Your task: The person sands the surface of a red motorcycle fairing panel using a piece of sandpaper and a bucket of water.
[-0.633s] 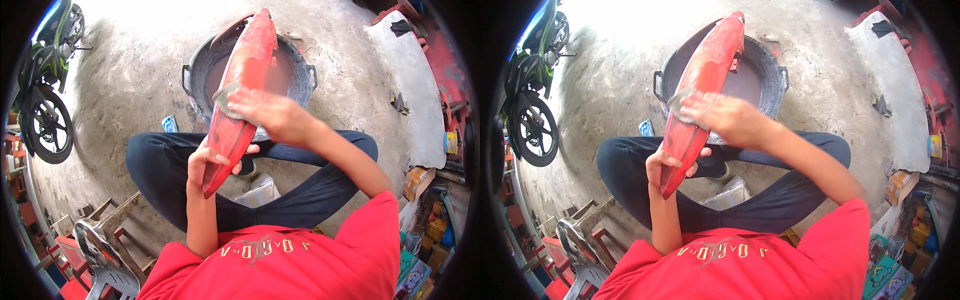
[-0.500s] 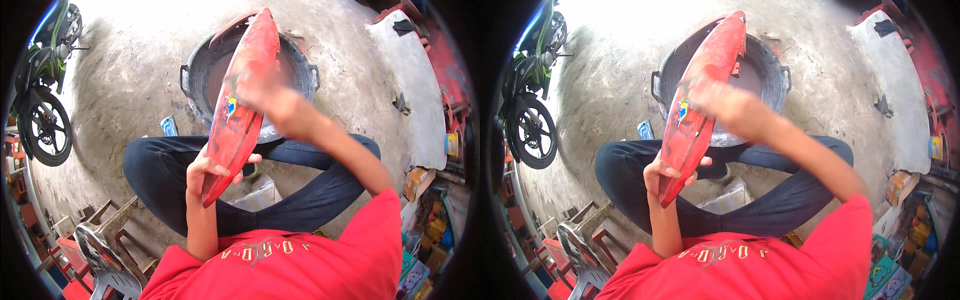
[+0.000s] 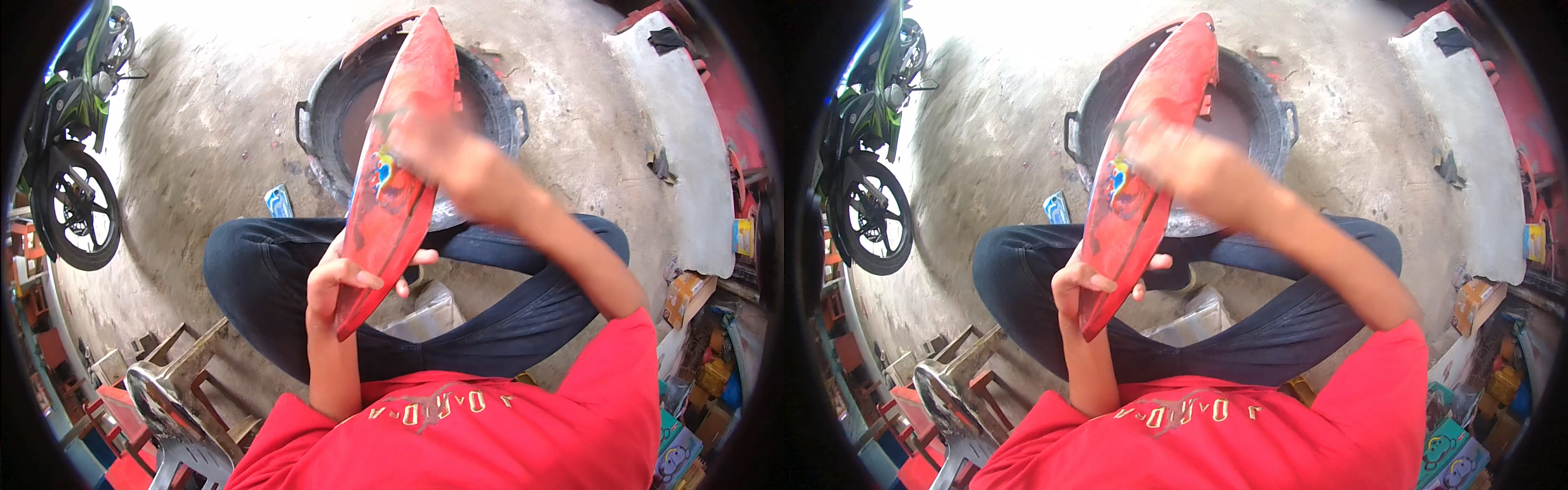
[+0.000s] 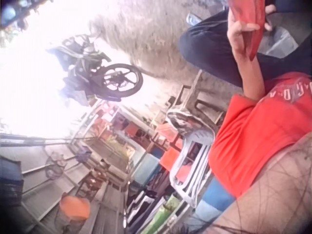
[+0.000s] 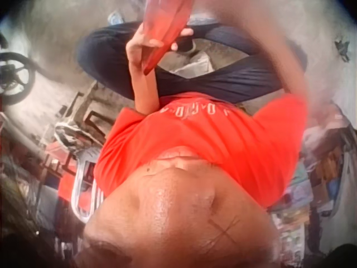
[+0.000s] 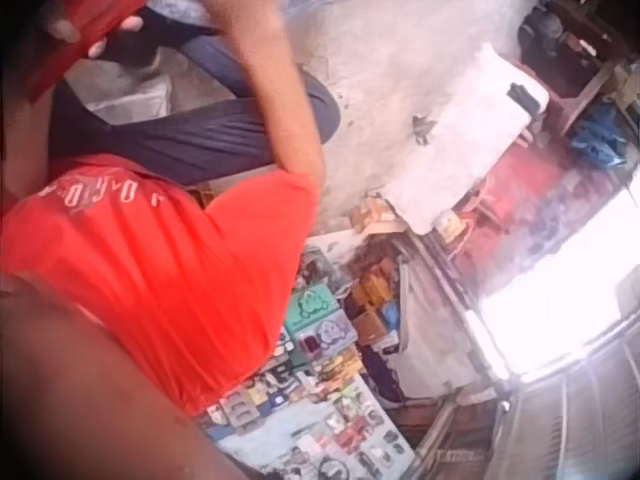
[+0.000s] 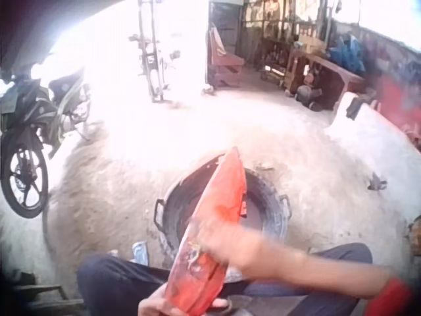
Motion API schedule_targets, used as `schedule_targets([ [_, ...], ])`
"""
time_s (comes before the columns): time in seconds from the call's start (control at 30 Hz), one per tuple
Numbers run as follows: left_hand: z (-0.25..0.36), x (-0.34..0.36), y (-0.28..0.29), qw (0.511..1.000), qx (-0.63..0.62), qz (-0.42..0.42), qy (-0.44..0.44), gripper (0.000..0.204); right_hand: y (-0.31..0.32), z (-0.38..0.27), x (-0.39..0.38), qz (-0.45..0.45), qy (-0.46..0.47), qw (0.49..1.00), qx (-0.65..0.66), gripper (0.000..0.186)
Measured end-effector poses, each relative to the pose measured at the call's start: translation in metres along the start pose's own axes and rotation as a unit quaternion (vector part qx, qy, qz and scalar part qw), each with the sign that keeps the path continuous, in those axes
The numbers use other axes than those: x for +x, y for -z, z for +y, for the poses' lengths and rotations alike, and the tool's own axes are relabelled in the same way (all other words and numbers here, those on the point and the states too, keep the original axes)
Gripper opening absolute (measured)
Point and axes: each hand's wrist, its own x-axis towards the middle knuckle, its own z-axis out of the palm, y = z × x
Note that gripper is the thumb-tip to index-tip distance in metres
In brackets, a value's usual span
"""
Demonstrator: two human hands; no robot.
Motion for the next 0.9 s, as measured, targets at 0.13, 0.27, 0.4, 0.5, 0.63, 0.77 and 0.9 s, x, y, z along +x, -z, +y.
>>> schedule_targets([
  [0.13, 0.002, -0.001, -0.011, 0.999, 0.024, 0.04, 0.018, 0.091, 0.007, -0.019, -0.002, -0.04, 0.1, 0.994, 0.013, 0.051],
  [0.27, -0.003, 0.0, -0.019, 0.998, -0.018, 0.056, -0.013, 0.092, 0.0, -0.039, -0.003, -0.009, 0.1, 0.993, 0.063, 0.048],
  [0.4, -0.004, -0.003, -0.009, 0.984, 0.076, 0.158, -0.024, 0.087, 0.01, -0.008, 0.002, -0.035, 0.025, 0.999, -0.028, 0.046],
  [0.5, -0.003, -0.008, 0.0, 0.99, 0.09, 0.104, -0.032, 0.085, 0.006, -0.047, -0.007, -0.027, 0.074, 0.997, 0.0, 0.045],
  [0.63, -0.005, 0.002, -0.001, 0.98, 0.112, 0.157, -0.039, 0.088, 0.004, -0.016, -0.008, -0.036, 0.053, 0.998, -0.018, 0.044],
  [0.77, -0.004, -0.003, -0.01, 0.982, 0.105, 0.147, -0.06, 0.09, 0.008, -0.056, -0.013, -0.046, 0.11, 0.992, 0.034, 0.045],
  [0.9, -0.007, 0.002, -0.018, 0.982, 0.103, 0.147, -0.065, 0.091, 0.005, -0.026, -0.01, -0.022, 0.042, 0.999, 0.005, 0.043],
])
